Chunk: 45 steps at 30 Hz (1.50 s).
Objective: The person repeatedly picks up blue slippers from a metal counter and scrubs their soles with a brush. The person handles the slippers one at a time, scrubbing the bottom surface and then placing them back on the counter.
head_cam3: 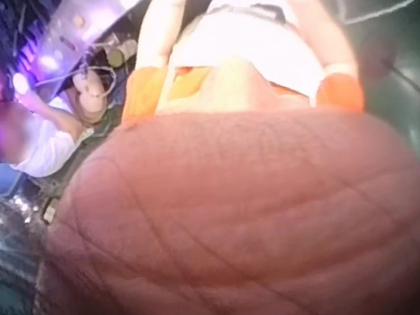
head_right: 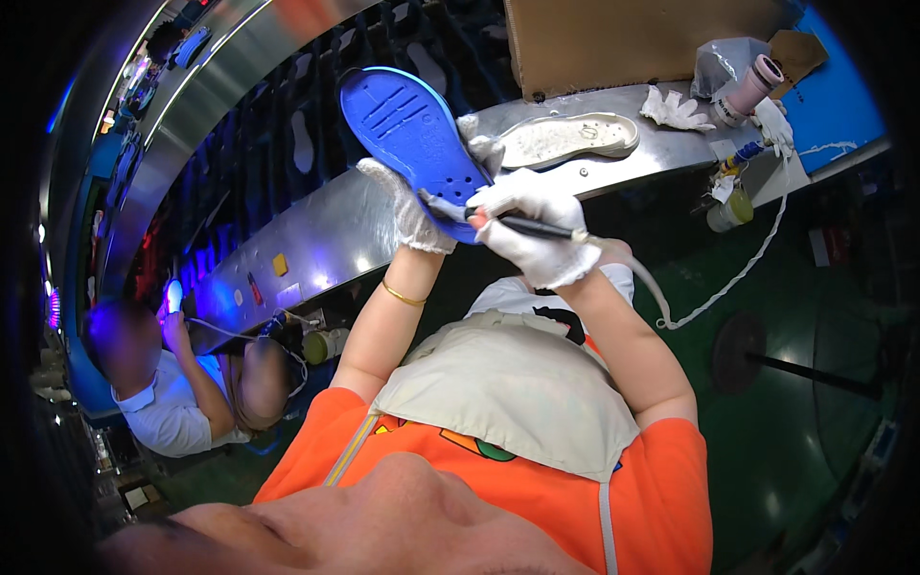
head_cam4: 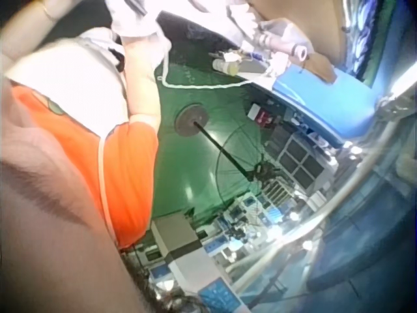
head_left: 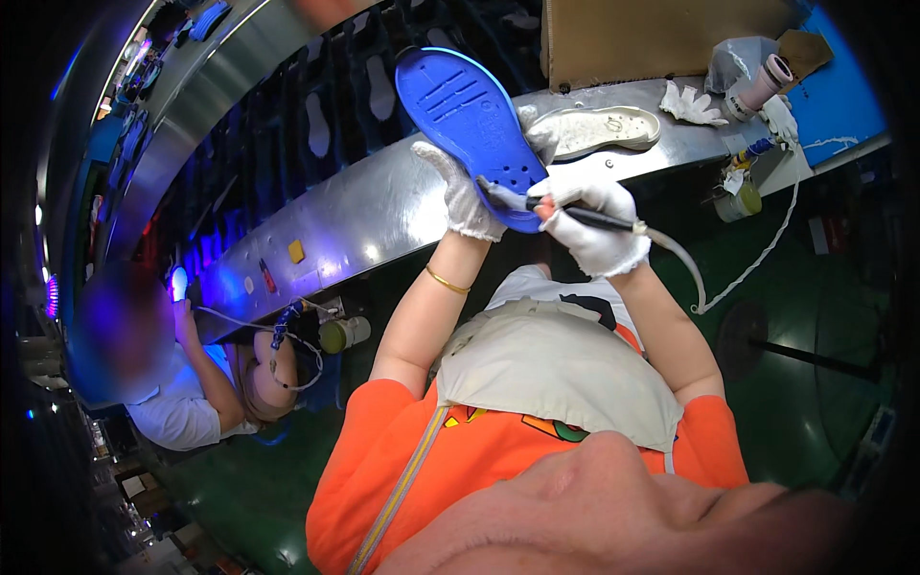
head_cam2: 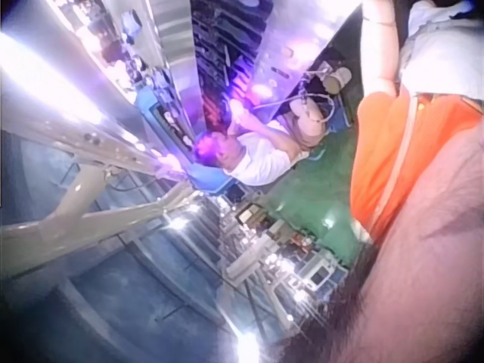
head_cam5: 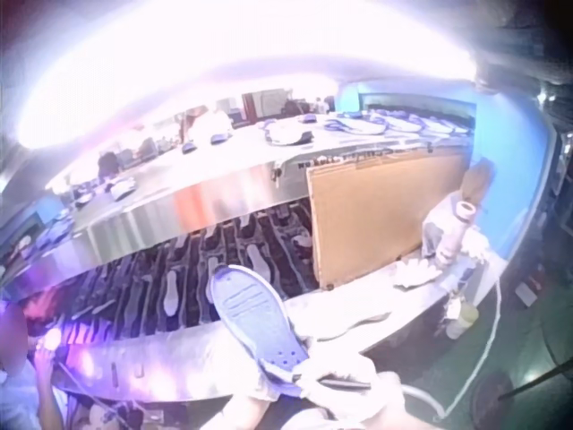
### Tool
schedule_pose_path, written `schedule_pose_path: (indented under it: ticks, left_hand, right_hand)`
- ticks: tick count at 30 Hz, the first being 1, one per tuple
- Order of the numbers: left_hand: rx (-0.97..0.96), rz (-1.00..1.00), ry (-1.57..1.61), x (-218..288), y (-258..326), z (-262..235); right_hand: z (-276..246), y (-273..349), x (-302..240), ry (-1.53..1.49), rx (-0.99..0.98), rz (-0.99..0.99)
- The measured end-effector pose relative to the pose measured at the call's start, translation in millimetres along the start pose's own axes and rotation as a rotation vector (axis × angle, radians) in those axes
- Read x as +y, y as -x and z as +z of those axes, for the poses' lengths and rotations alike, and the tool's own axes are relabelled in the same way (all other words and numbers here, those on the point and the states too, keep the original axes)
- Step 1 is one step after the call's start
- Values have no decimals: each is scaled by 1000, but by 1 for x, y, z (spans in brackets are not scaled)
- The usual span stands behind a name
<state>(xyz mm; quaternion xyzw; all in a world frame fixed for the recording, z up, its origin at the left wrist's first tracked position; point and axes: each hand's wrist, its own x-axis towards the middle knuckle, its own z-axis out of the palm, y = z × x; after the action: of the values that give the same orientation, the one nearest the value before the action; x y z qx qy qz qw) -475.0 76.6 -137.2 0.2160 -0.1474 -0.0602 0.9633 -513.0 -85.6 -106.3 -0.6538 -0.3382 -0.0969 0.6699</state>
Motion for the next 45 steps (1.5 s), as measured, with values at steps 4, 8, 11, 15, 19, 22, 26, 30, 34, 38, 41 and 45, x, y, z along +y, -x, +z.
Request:
schedule_pose_path:
  ticks: [4, 8, 11, 15, 19, 22, 26, 30, 34, 38, 41, 45]
  left_hand:
    - [-198, 5, 146, 9, -6, 1]
    - [-96, -20, 37, 21, -4, 22]
    - [-183, -106, 20, 30, -8, 7]
    - [-172, -137, -289, 33, -9, 14]
    - [-128, -204, -556, 42, -16, 4]
    - [-181, -249, -727, 48, -24, -1]
    - [-171, -303, -862, 49, -25, 2]
    - [-41, -422, -819, 50, -28, 3]
    - [113, -523, -889, 54, -29, 23]
    - [199, -631, -901, 51, -25, 19]
    - [210, -600, -878, 49, -28, 13]
    - [248, -673, -895, 53, -32, 18]
  right_hand:
    - [-6, 0, -1, -364, -65, 401]
    - [-7, 3, 6, -223, 131, 315]
    - [0, 11, 3, -216, -14, 387]
    - [-14, 5, 12, -702, 90, 695]
    - [-19, -1, 8, -210, -74, 477]
    - [-20, -9, -1, -57, -266, 556]
    - [-29, -15, -6, -25, -417, 780]
    - [-29, -13, 4, -162, -262, 442]
    - [-19, -14, 2, 91, -341, 292]
    - [-25, -14, 8, 27, -438, 588]
    - [-25, -20, 2, -15, -344, 479]
    - [-25, -23, 11, 241, -383, 413]
